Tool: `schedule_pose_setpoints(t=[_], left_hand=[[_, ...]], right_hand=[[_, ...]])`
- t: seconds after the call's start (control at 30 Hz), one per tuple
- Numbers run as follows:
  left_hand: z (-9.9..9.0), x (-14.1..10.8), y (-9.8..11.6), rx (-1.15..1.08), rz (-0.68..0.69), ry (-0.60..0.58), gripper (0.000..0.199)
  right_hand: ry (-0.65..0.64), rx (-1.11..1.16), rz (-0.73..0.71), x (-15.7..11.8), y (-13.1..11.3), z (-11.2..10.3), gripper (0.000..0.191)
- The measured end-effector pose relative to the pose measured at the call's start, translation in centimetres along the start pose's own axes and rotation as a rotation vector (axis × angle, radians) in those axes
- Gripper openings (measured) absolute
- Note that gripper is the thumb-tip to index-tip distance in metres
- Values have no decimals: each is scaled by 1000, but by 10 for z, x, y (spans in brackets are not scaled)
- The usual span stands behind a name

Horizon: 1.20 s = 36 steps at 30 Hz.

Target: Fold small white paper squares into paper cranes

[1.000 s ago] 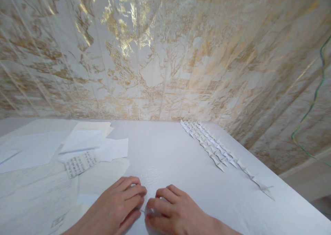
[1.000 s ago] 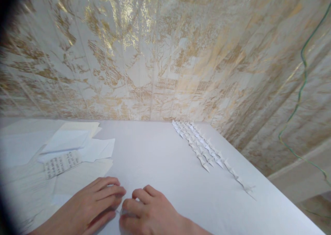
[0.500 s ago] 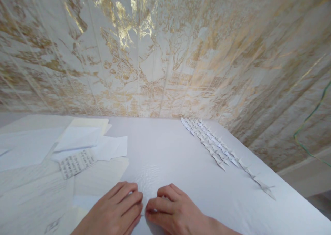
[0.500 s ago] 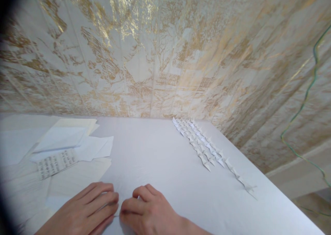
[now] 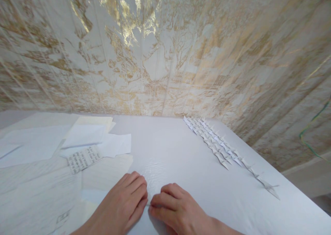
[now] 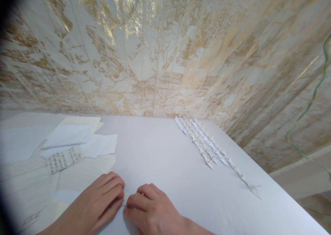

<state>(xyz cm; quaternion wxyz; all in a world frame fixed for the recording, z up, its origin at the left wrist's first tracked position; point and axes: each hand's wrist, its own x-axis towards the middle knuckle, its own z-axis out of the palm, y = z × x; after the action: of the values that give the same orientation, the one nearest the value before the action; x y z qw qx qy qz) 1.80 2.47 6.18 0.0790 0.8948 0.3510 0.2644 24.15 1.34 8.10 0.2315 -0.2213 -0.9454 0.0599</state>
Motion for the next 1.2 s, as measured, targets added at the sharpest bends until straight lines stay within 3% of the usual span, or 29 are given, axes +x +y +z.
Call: schedule_pose_setpoints(t=[0.17, 0.4, 0.83, 1.0, 1.2], left_hand=[[-4, 3, 1, 0, 14, -10, 21], [-10, 7, 1, 53, 49, 14, 20], [-14, 15, 7, 144, 84, 16, 22], [-15, 14, 8, 108, 37, 6, 20], [-12, 4, 2, -121, -138, -45, 19]], right_hand=[[38, 44, -8, 2, -3, -3, 24], [89, 58, 12, 4, -6, -4, 21], [-6, -45, 48, 2, -8, 1, 12], [-42, -94, 39, 1, -9, 2, 10], [-26, -162, 6, 1, -10, 1, 12]])
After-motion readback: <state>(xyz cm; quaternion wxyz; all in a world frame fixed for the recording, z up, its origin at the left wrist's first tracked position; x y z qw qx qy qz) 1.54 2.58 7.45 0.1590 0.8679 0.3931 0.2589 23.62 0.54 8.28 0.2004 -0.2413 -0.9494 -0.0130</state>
